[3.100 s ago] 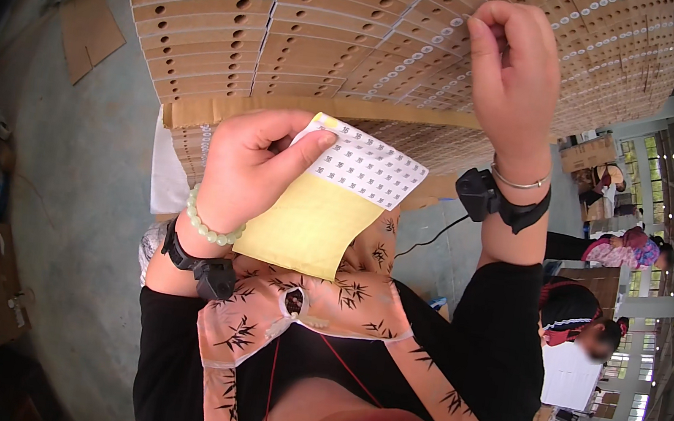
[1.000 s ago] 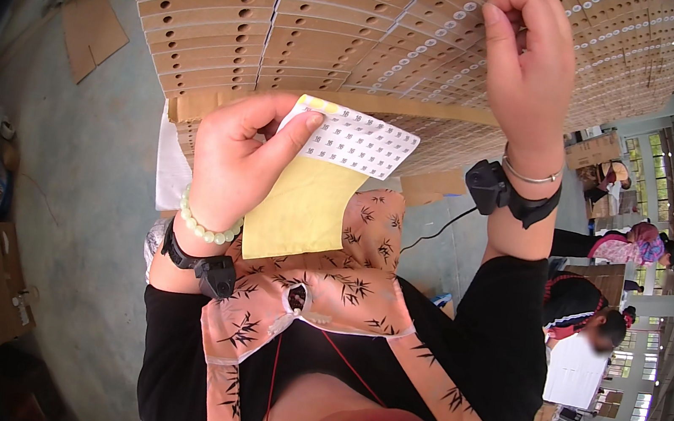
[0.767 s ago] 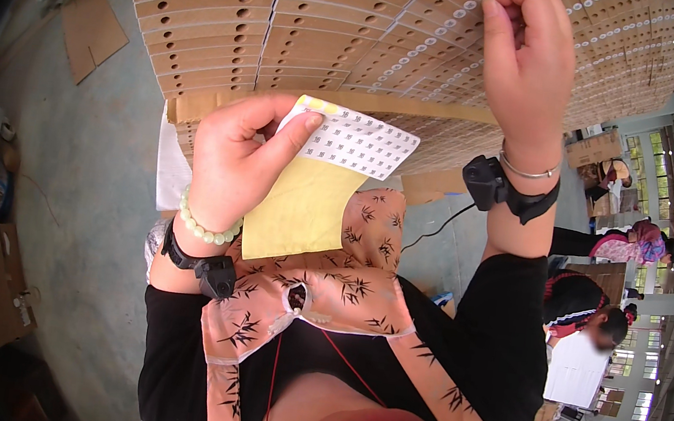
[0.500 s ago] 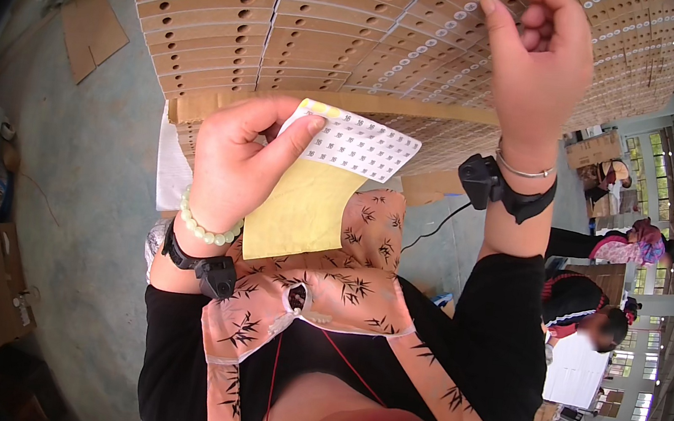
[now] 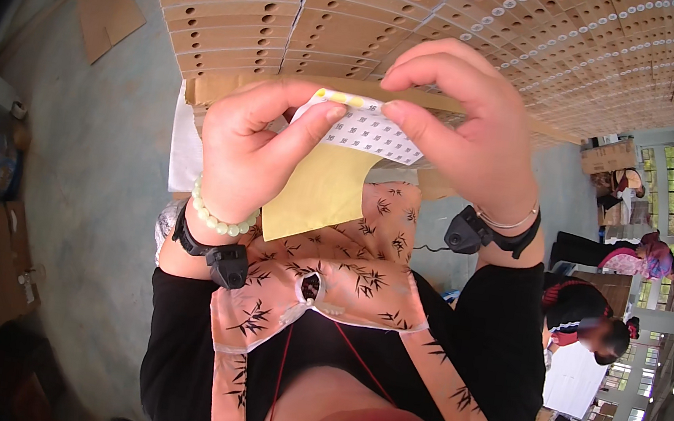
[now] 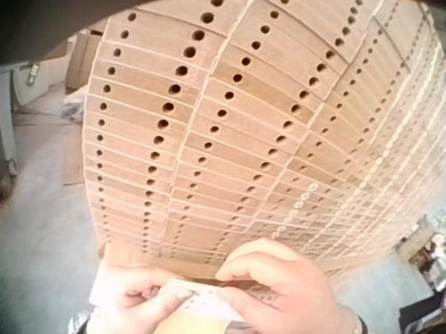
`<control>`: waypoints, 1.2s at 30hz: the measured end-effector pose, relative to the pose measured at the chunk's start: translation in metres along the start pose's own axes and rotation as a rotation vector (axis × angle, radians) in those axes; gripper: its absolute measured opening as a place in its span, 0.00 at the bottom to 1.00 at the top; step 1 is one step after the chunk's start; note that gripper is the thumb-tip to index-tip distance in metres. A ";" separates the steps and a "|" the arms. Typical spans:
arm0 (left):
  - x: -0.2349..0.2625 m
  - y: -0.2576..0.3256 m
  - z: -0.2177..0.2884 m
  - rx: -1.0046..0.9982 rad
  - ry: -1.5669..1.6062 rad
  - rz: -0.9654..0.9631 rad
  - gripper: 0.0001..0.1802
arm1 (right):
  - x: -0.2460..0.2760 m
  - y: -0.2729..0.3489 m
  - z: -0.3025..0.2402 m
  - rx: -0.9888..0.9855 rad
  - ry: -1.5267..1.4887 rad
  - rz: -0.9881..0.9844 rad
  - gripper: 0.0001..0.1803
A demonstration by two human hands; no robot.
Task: Peeling numbered circular stickers from a sheet and applying them to a wooden slatted structure.
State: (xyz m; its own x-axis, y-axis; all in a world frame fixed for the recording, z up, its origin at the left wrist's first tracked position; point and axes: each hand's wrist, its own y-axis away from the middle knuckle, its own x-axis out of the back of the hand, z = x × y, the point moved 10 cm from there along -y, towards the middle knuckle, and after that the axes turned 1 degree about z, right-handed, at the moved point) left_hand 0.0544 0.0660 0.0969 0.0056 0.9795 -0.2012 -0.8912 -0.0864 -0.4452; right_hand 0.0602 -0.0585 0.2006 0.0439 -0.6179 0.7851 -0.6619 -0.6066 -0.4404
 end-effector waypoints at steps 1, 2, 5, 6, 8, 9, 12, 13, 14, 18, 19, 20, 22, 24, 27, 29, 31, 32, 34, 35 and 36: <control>0.001 0.000 0.002 -0.020 -0.012 0.003 0.06 | -0.002 0.000 -0.003 0.036 0.039 0.001 0.07; 0.001 0.000 0.002 -0.018 -0.015 0.004 0.06 | -0.002 0.000 -0.004 0.036 0.036 0.000 0.07; 0.002 0.000 0.003 -0.035 -0.081 -0.002 0.06 | -0.011 0.000 -0.003 0.010 0.063 -0.081 0.08; 0.002 -0.001 0.004 -0.062 -0.094 0.008 0.06 | -0.010 0.000 -0.006 0.024 0.085 -0.062 0.08; 0.003 -0.001 0.005 -0.088 -0.108 0.018 0.06 | -0.011 0.000 -0.008 0.039 0.106 -0.045 0.08; 0.003 -0.002 0.006 -0.102 -0.130 0.026 0.06 | -0.011 0.000 -0.010 0.068 0.145 -0.025 0.07; 0.004 -0.002 0.007 -0.114 -0.162 0.032 0.06 | -0.011 0.002 -0.015 0.125 0.208 0.012 0.07; 0.004 -0.002 0.007 -0.115 -0.175 0.029 0.06 | -0.011 0.002 -0.018 0.154 0.231 0.032 0.08; 0.004 -0.002 0.006 -0.112 -0.175 0.031 0.06 | -0.012 0.002 -0.017 0.154 0.229 0.029 0.08; 0.003 -0.002 0.003 -0.057 -0.137 0.021 0.06 | -0.012 0.006 -0.024 0.205 0.263 0.044 0.09; 0.003 -0.003 0.000 -0.023 -0.129 0.019 0.06 | -0.013 0.006 -0.025 0.221 0.264 0.045 0.10; 0.003 -0.002 0.000 -0.026 -0.127 0.017 0.06 | -0.014 0.005 -0.025 0.221 0.267 0.047 0.10; 0.006 -0.001 -0.010 0.063 0.019 0.056 0.07 | -0.013 0.006 -0.033 0.319 0.291 0.082 0.08; 0.006 0.000 -0.010 0.065 0.038 0.064 0.07 | -0.012 0.008 -0.035 0.315 0.287 0.081 0.09; 0.009 0.002 -0.014 0.068 0.023 0.081 0.07 | 0.004 0.008 -0.036 0.312 0.341 0.142 0.08; 0.012 0.003 -0.016 0.064 -0.008 0.095 0.07 | 0.026 0.003 -0.033 0.319 0.402 0.203 0.08; 0.008 0.002 -0.015 0.074 0.022 0.080 0.07 | 0.074 -0.001 -0.013 0.164 0.497 0.365 0.08; 0.007 0.002 -0.016 0.069 0.026 0.074 0.07 | 0.085 -0.002 -0.007 0.163 0.505 0.369 0.08; 0.009 0.002 -0.018 0.051 -0.004 0.076 0.07 | 0.112 -0.005 0.016 0.015 0.289 0.475 0.06; 0.009 0.001 -0.018 0.046 -0.002 0.073 0.07 | 0.110 -0.006 0.014 0.016 0.294 0.479 0.06; 0.009 0.002 -0.017 0.040 -0.018 0.077 0.07 | 0.104 -0.011 0.004 0.011 0.348 0.495 0.05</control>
State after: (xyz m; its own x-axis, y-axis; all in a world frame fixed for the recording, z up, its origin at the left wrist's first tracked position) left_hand 0.0607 0.0718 0.0792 -0.0711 0.9734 -0.2177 -0.9062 -0.1543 -0.3938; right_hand 0.0752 -0.1179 0.2850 -0.5156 -0.6293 0.5815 -0.5334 -0.2954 -0.7926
